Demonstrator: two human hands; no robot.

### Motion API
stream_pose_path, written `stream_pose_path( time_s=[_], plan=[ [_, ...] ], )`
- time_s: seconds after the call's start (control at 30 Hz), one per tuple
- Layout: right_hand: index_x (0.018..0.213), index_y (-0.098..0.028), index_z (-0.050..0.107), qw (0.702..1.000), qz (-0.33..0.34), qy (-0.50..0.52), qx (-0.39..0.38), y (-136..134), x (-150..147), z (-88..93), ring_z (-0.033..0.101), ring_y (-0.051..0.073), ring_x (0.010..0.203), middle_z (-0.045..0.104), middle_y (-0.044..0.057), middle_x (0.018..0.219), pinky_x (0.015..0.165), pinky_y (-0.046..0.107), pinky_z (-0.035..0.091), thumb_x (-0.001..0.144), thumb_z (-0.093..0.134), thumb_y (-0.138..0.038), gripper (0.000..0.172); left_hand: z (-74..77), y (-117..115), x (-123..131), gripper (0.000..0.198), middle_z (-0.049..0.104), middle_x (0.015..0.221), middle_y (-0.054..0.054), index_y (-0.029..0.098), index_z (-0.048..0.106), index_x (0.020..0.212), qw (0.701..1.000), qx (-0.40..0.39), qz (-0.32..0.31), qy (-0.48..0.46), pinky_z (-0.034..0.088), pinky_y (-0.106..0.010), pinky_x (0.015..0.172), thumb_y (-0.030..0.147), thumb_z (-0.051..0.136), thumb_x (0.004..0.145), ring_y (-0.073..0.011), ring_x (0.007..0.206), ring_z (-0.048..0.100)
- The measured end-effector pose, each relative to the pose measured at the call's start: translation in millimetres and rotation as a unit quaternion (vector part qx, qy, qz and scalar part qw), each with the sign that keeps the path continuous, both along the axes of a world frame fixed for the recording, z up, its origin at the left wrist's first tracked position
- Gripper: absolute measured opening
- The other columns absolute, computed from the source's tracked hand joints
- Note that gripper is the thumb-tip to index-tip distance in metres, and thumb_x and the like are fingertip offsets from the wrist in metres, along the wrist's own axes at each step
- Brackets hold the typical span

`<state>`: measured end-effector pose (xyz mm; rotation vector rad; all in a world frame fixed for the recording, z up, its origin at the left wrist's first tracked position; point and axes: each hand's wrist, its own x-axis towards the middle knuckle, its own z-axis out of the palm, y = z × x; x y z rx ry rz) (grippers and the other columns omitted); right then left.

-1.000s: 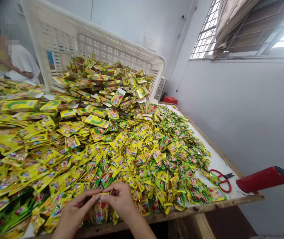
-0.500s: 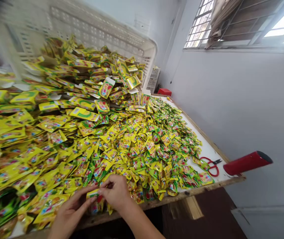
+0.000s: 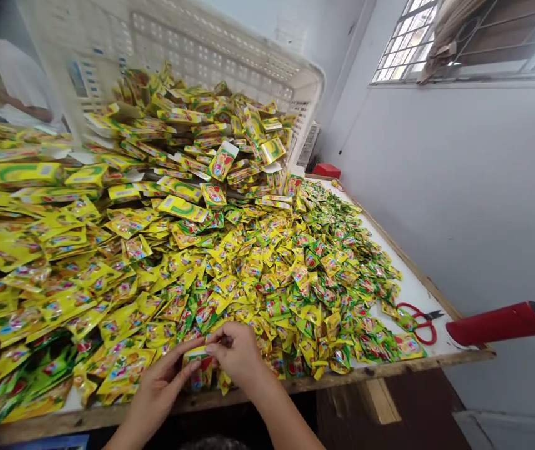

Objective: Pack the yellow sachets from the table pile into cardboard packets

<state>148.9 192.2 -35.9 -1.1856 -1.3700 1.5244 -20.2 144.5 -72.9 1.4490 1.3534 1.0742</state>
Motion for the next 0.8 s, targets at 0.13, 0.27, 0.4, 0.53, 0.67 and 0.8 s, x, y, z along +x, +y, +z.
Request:
stream_pose_path(
  time_s=[0.13, 0.27, 0.4, 0.53, 0.67, 0.8],
  plan=[
    [0.072, -0.019, 0.066, 0.983, -0.051, -0.107, 0.139, -2, -9, 2.0, 0.058, 0.015, 0.066, 0.062, 0.000, 0.070, 0.062, 0.025, 0.046, 0.073, 0.064, -0.013, 0.007, 3.8, -3, 11, 0.042, 0.058, 0.132, -0.010, 0.025, 0.057, 0.125, 0.999, 0.013, 0.037, 0.028, 0.036, -0.050, 0.109, 0.035, 0.060, 0.084, -0.0295, 0.127, 0.049],
    [0.078, -0.020, 0.068, 0.988, -0.018, -0.075, 0.137, -9, -6, 2.5, 0.059, 0.015, 0.070, 0.065, 0.000, 0.077, 0.064, 0.024, 0.045, 0.074, 0.065, -0.012, 0.009, 4.5, -7, 16, 0.039, 0.058, 0.129, -0.010, 0.024, 0.058, 0.121, 0.998, -0.001, 0.069, -0.003, 0.035, -0.050, 0.109, 0.037, 0.060, 0.084, -0.0296, 0.126, 0.049],
    [0.085, -0.021, 0.068, 0.993, -0.008, -0.064, 0.100, -12, 3, 0.0, 0.059, 0.014, 0.066, 0.064, -0.002, 0.075, 0.060, 0.023, 0.044, 0.069, 0.071, -0.011, 0.019, 1.5, -8, 10, 0.033, 0.061, 0.126, -0.008, 0.025, 0.063, 0.115, 0.997, -0.011, 0.051, -0.052, 0.035, -0.045, 0.110, 0.037, 0.062, 0.084, -0.0277, 0.126, 0.050],
    [0.086, -0.023, 0.070, 0.985, -0.009, -0.086, 0.146, -13, 8, 2.6, 0.059, 0.015, 0.069, 0.065, -0.001, 0.078, 0.064, 0.024, 0.044, 0.072, 0.070, -0.011, 0.019, 2.3, -7, 3, 0.033, 0.064, 0.125, -0.006, 0.027, 0.065, 0.116, 0.997, -0.016, 0.044, -0.057, 0.043, -0.039, 0.105, 0.035, 0.063, 0.084, -0.0255, 0.120, 0.056],
    [0.086, -0.023, 0.070, 0.976, 0.004, -0.094, 0.195, -13, 13, 5.2, 0.059, 0.016, 0.073, 0.065, 0.000, 0.081, 0.068, 0.025, 0.045, 0.075, 0.069, -0.011, 0.016, 4.6, -7, 1, 0.028, 0.069, 0.118, -0.005, 0.028, 0.070, 0.110, 1.000, 0.010, 0.016, -0.016, 0.048, -0.036, 0.100, 0.033, 0.063, 0.084, -0.0246, 0.113, 0.062],
    [0.092, -0.024, 0.068, 0.965, 0.007, -0.082, 0.249, -19, 17, -1.0, 0.060, 0.019, 0.090, 0.065, 0.004, 0.092, 0.080, 0.030, 0.047, 0.084, 0.062, -0.016, 0.012, 1.7, -10, 1, 0.036, 0.067, 0.124, -0.004, 0.031, 0.064, 0.122, 0.998, 0.056, 0.015, 0.035, 0.045, -0.037, 0.104, 0.030, 0.060, 0.086, -0.0242, 0.119, 0.059]
  ],
)
